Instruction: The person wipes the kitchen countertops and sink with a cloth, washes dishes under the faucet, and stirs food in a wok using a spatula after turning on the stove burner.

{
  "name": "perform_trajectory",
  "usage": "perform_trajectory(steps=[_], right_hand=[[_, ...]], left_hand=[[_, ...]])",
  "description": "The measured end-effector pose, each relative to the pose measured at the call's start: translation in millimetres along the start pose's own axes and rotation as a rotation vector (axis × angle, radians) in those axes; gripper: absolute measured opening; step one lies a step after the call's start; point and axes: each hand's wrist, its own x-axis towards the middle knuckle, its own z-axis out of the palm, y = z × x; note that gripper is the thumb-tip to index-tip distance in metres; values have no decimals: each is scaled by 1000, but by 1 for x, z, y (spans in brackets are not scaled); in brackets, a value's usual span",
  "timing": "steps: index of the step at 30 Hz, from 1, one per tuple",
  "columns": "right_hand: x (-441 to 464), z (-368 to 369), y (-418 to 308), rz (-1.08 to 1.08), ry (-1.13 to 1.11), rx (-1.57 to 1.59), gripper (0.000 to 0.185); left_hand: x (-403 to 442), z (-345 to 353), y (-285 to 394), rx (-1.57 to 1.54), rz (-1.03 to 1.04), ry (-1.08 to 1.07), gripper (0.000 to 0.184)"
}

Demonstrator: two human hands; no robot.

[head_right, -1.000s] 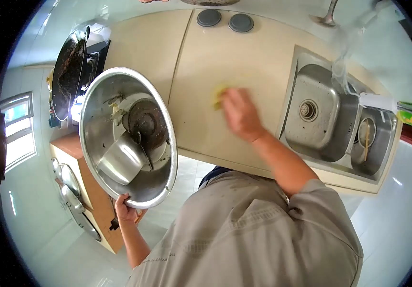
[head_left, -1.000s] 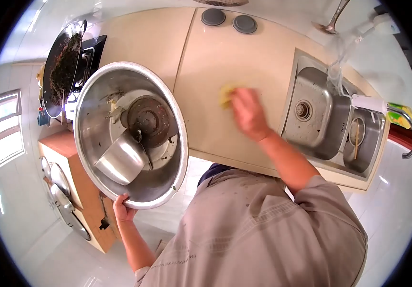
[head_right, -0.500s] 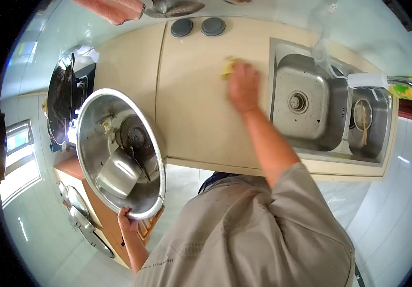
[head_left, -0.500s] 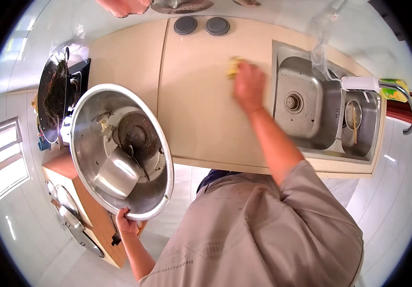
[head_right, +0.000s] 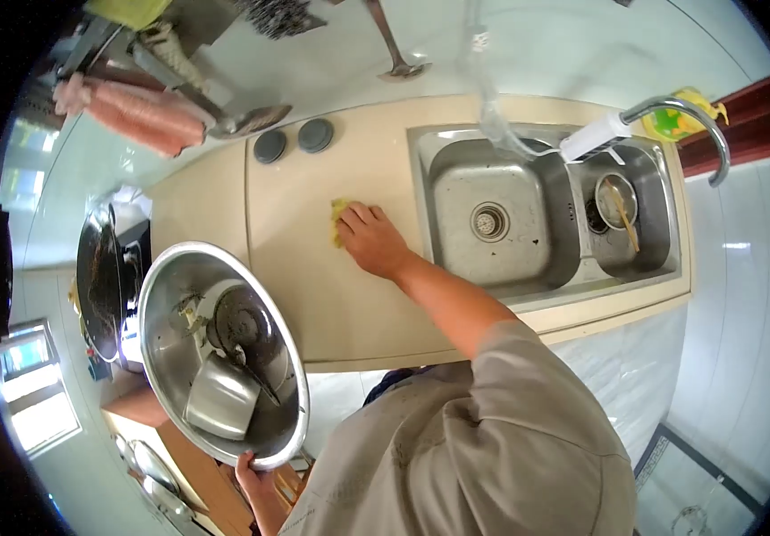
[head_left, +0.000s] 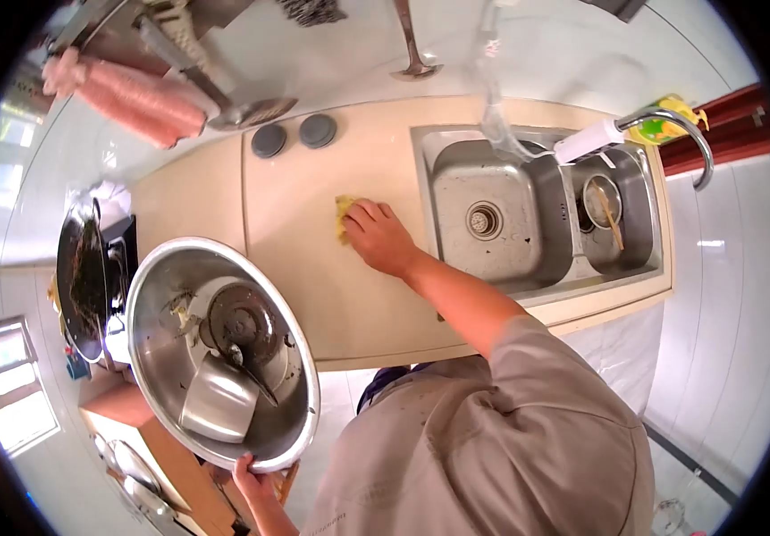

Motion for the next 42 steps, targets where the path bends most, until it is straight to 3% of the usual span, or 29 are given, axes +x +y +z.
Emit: perform_trajectory(steps=[2,3,4,6,8,10,12,16,19,20,23,27,28,35,38,39,42], right_hand=[[27,7,27,-12,-12,-130,17],[41,5,54,-10,-16,-209,17],[49,10,86,34,6,-266,18],[42,9,159,187,54,-408,20],[48,-14,185,466,-74,-465,20],[24,-23,196,473,-62,-417,18],[-1,-35,189,476,-55,-314,18],[-88,-60,112,509,-72,-83,13],[-144,-125,75,766,59,99,12],[-162,-143,75,787,124,113,14],[-195,-195,69,1134,171,167,17],[-211,-265,98,1202,361,96,17],[-194,-295,107,1253,307,80,16],[-206,-399,216,1090,400,-135,12],[-204,-427,283,1000,480,-42,15],[-205,-434,307,957,489,-13,16],[-199,-454,367,790,435,-12,15]], left_hand=[[4,-14,5,39,-17,-43,22],[-7,3,3,183,66,23,23],[-20,31,10,185,11,-1,27],[-27,55,18,166,-48,-37,34],[-22,73,14,85,-122,-52,39],[-35,105,1,249,26,-150,35],[-55,160,5,128,-135,-109,31],[-42,177,-1,161,-65,-169,33],[-27,180,-11,179,-81,-200,32],[-19,181,-15,186,-101,-222,32],[-23,189,-13,208,-110,-216,29],[-19,210,-35,160,-89,-192,23],[-51,232,-4,223,-156,-139,23],[-68,241,-7,345,-177,-169,10],[-106,292,-24,378,-116,-132,26],[-116,308,-46,266,10,-34,45],[-116,269,-63,93,96,-14,59]])
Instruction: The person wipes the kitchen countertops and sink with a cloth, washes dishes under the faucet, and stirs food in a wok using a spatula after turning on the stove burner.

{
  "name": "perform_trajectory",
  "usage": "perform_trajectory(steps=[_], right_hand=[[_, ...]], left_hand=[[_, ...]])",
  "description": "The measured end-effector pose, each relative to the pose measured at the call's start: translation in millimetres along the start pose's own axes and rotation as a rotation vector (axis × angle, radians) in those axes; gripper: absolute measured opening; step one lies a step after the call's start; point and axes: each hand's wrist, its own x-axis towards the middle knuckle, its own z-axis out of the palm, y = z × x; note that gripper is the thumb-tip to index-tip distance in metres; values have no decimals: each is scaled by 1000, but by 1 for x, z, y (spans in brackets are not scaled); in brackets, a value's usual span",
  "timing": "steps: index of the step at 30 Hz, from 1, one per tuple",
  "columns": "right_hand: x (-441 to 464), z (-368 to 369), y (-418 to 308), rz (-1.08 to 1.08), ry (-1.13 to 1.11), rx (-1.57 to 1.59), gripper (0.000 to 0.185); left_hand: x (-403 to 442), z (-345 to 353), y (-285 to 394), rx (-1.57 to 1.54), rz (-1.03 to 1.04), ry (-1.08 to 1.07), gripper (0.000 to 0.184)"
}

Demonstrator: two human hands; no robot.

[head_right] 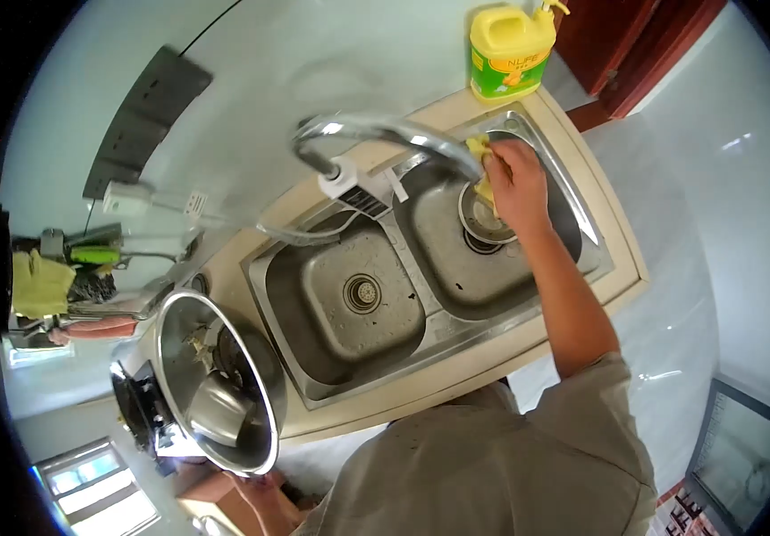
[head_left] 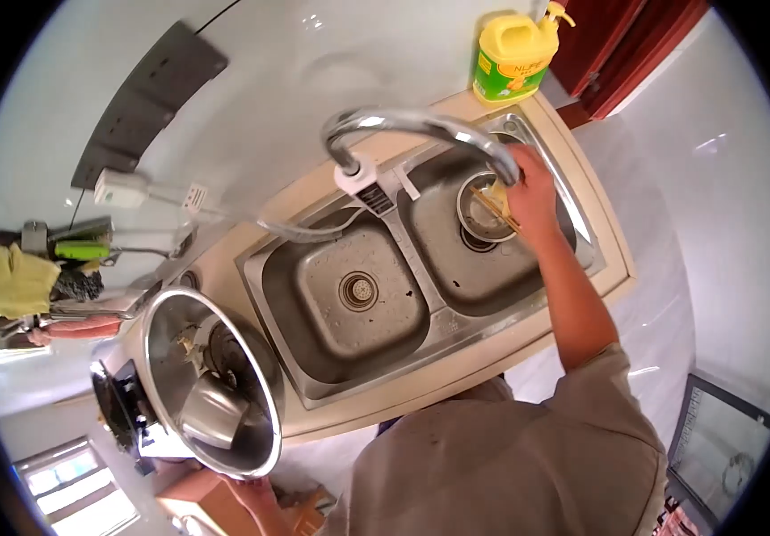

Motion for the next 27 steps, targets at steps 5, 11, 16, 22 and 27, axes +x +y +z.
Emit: perform_trajectory(steps=[5,11,16,22,27], right_hand=[[28,14,39,101,-97,222,18],[38,54,45,-56,-60,213,21],[80,73,27,-280,-62,186,25],[127,110,1,-606,-122,259,32],[125,184,13,-936,-503,298,35]], left_hand=[[-45,-27,-33,208,-76,403,74],[-135,-18,-50,452,-267,306,48],[-173,-12,-67,538,-366,432,55],[-224,10,-83,573,-354,467,52],[-250,11,-101,567,-424,522,62]])
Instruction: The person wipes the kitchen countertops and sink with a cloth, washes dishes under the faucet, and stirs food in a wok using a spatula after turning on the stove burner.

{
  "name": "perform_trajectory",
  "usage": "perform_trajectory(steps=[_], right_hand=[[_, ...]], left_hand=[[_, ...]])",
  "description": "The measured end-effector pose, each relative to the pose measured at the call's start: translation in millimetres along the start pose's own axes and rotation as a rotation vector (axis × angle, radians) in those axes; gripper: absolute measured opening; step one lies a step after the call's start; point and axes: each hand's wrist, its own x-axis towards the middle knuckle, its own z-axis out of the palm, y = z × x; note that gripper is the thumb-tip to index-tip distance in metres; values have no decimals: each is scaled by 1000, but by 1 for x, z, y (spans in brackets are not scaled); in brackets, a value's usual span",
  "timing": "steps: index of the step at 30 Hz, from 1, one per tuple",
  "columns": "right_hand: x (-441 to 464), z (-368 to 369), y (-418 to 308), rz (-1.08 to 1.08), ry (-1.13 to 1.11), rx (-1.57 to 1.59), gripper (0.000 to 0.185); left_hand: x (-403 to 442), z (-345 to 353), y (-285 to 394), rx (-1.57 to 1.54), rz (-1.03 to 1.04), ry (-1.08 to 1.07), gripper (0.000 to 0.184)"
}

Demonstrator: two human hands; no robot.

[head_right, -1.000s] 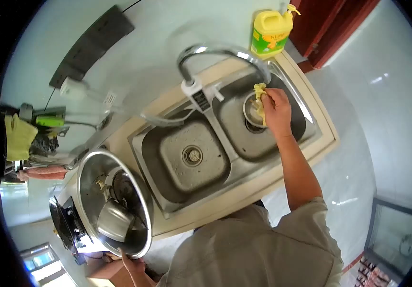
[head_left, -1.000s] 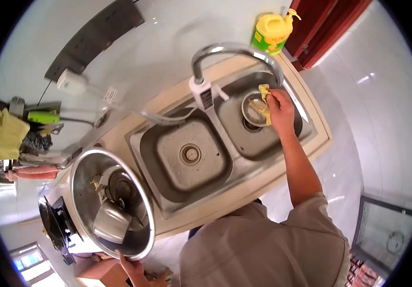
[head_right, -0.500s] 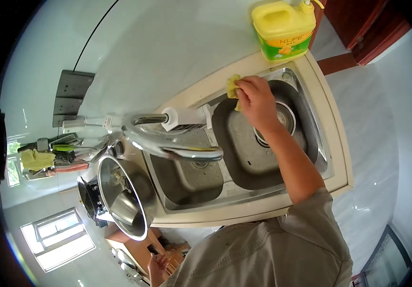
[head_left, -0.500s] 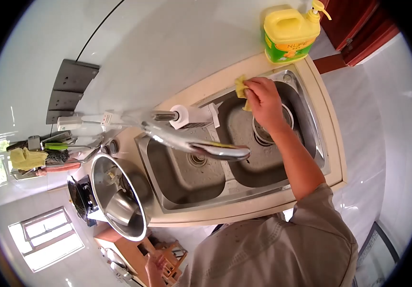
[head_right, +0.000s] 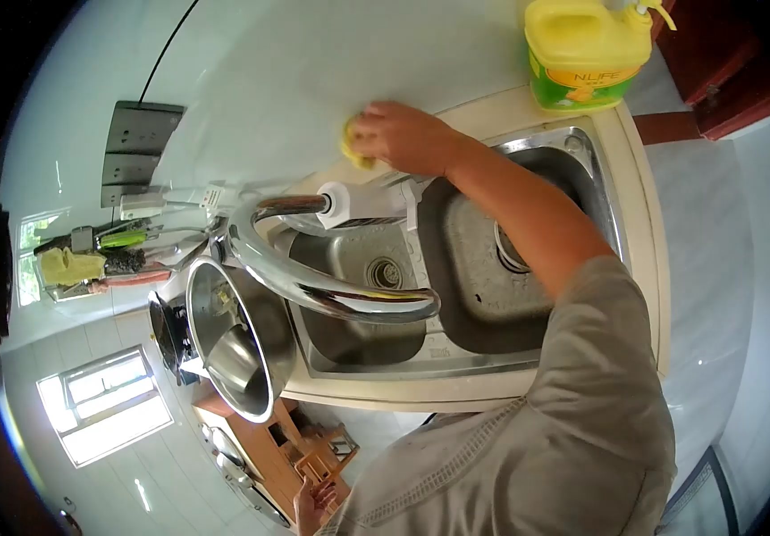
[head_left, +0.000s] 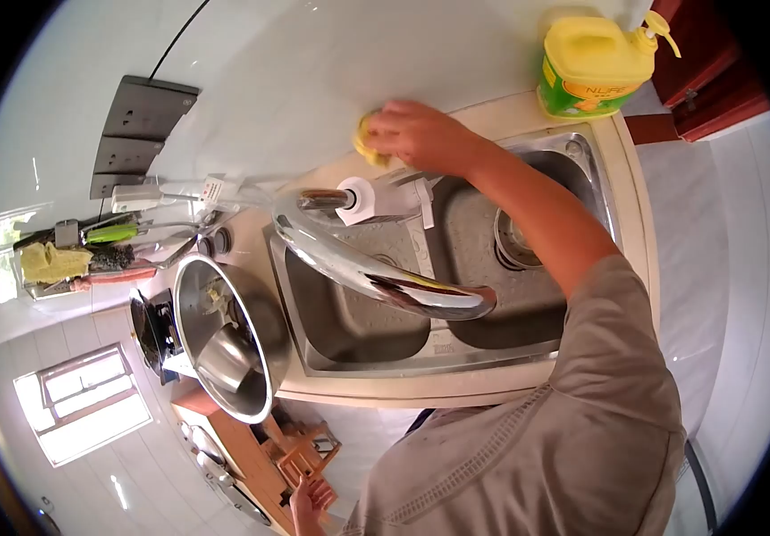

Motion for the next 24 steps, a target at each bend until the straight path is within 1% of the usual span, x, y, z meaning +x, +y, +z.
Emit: perform_trajectory(steps=[2,3,4,6,7,9,11,12,13,15,16,17,18,19,21,22,23,24], right_hand=[[-38,39,22,-30,-118,-21,23],[-56,43,26,-36,-173,-33,17],[-62,35,28,-28,-198,-100,16],[-79,8,16,4,-261,-214,15],[-89,-7,20,5,-267,-249,17],[-113,-35,6,14,-288,-309,21],[-136,-62,-27,218,-277,-319,20],[-144,-75,-43,315,-273,-323,20],[-153,-85,-61,417,-157,-320,16],[-175,-95,-108,627,49,-271,9],[-188,-91,-131,762,138,-229,8],[-198,-85,-154,898,223,-186,8],[-204,-81,-175,1105,265,3,11],[-205,-73,-198,1134,236,61,12],[-201,-56,-228,1175,209,154,14],[-206,-42,-237,1022,203,99,16],[-197,-38,-246,906,141,27,15],[-188,-38,-252,883,110,37,15]], left_hand=[[-4,6,-8,-7,-48,-6,64],[0,6,-9,1,-47,6,65],[4,5,-11,1,-43,17,66],[-11,-12,-17,-39,-18,-40,65],[-4,-1,-15,-60,3,-103,64],[31,-19,-32,-67,4,-63,60],[51,-29,-41,-67,34,-25,58],[25,-7,-31,-3,49,69,56],[35,-4,-31,7,39,-26,56],[62,-24,-41,24,-17,-179,54],[78,-29,-50,50,22,-259,52],[82,-18,-49,71,62,-336,50],[80,-2,-41,186,68,-322,46],[82,13,-41,304,171,-317,51],[88,39,-32,396,213,-269,63],[89,51,-27,438,256,-277,66],[86,58,-25,485,290,-288,70],[86,67,-26,472,334,-322,71]])
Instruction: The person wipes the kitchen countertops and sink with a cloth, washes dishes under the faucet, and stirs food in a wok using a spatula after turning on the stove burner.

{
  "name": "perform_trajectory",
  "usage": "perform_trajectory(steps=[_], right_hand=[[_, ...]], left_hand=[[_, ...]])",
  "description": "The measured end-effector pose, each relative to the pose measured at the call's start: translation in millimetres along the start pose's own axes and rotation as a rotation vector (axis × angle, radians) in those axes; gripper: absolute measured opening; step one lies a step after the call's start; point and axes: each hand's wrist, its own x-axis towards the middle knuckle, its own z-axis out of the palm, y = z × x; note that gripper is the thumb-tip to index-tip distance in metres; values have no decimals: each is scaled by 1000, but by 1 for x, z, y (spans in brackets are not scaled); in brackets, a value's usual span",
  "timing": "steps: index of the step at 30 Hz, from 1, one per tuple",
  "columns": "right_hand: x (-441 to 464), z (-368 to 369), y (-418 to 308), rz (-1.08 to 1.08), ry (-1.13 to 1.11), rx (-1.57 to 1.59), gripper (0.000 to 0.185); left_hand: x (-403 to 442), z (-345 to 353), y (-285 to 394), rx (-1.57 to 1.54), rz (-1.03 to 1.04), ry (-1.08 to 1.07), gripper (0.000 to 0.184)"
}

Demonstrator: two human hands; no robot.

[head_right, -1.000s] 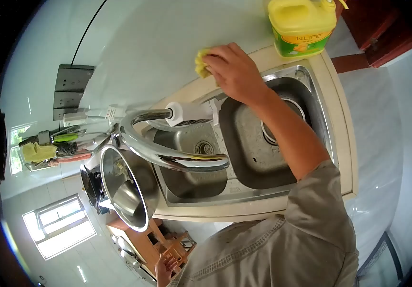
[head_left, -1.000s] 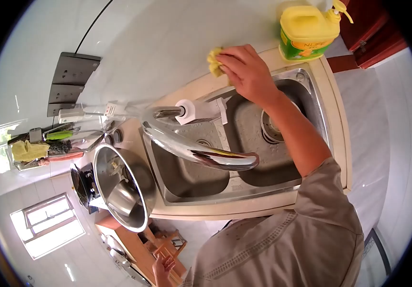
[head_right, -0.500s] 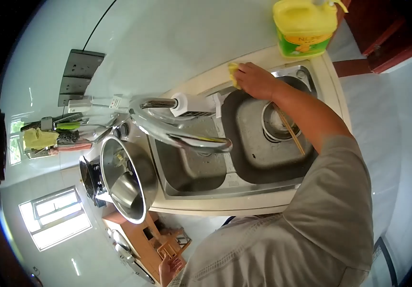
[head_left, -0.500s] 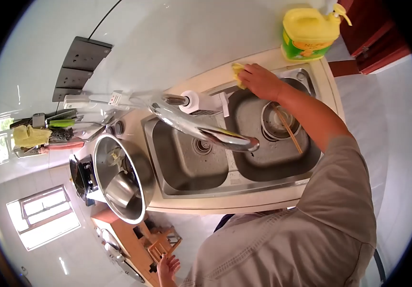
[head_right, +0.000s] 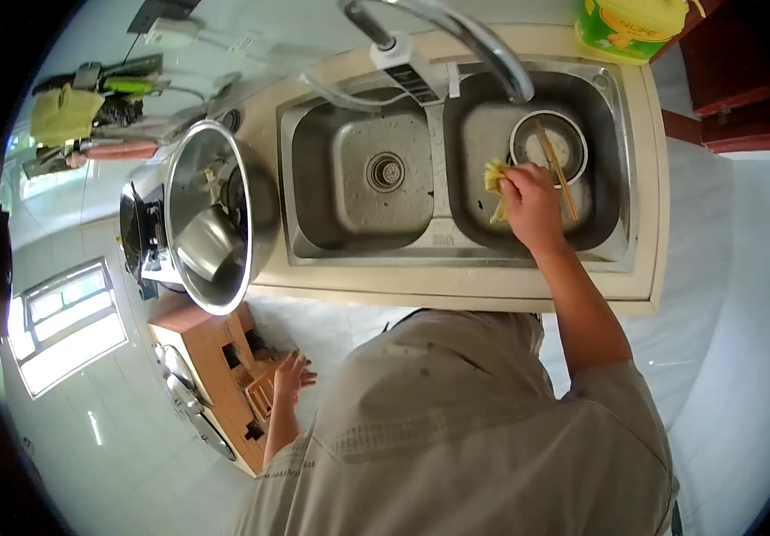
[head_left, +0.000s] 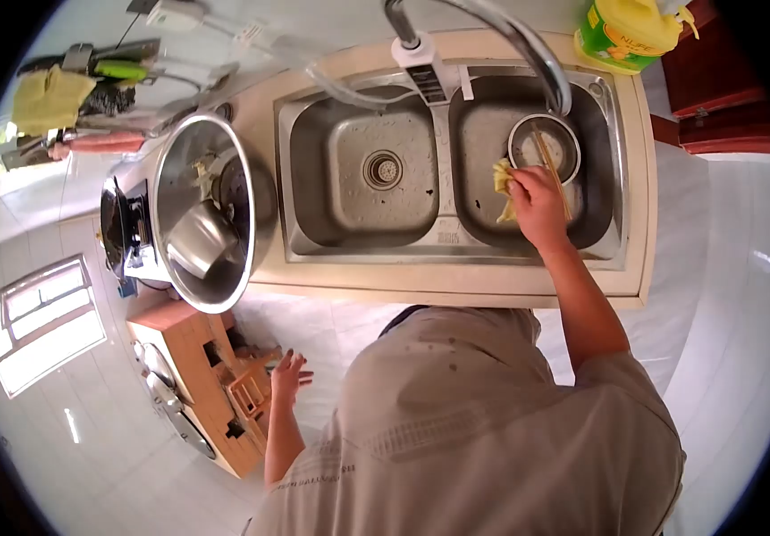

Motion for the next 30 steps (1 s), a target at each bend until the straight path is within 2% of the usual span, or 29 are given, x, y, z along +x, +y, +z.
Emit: perform_trajectory(steps=[4,7,8,10,12,14,16,18,19,21,24,27,29,30], right_hand=[[0,12,-14,-29,-77,-57,16],[-11,23,3,153,-203,21,20],[-8,20,8,249,-148,56,21],[5,22,12,427,-47,155,23],[34,22,2,265,44,40,24],[73,22,-22,50,114,-110,26],[112,28,-38,-181,85,-294,31],[135,39,-40,-368,-22,-467,34],[132,39,-45,-395,-106,-562,33],[129,37,-51,-457,-268,-755,32],[94,55,8,-431,-247,-647,26],[77,50,35,65,-117,-213,28],[75,29,60,561,-27,321,34],[74,20,71,792,113,612,36]], left_hand=[[9,11,-19,-27,131,-65,72],[25,25,-45,15,176,-123,71],[10,30,-38,132,162,-115,71],[18,30,-65,95,23,-114,66],[35,24,-107,149,22,-97,63],[59,14,-159,275,160,-36,61],[60,11,-183,213,279,15,60],[53,11,-186,-151,192,-56,63],[49,10,-186,-329,144,-79,65],[10,23,-107,-179,91,4,66],[1,33,-92,-143,114,-9,66],[10,38,-117,-136,158,-81,66],[1,43,-112,-110,183,-97,66],[11,47,-126,-172,181,-84,65]])
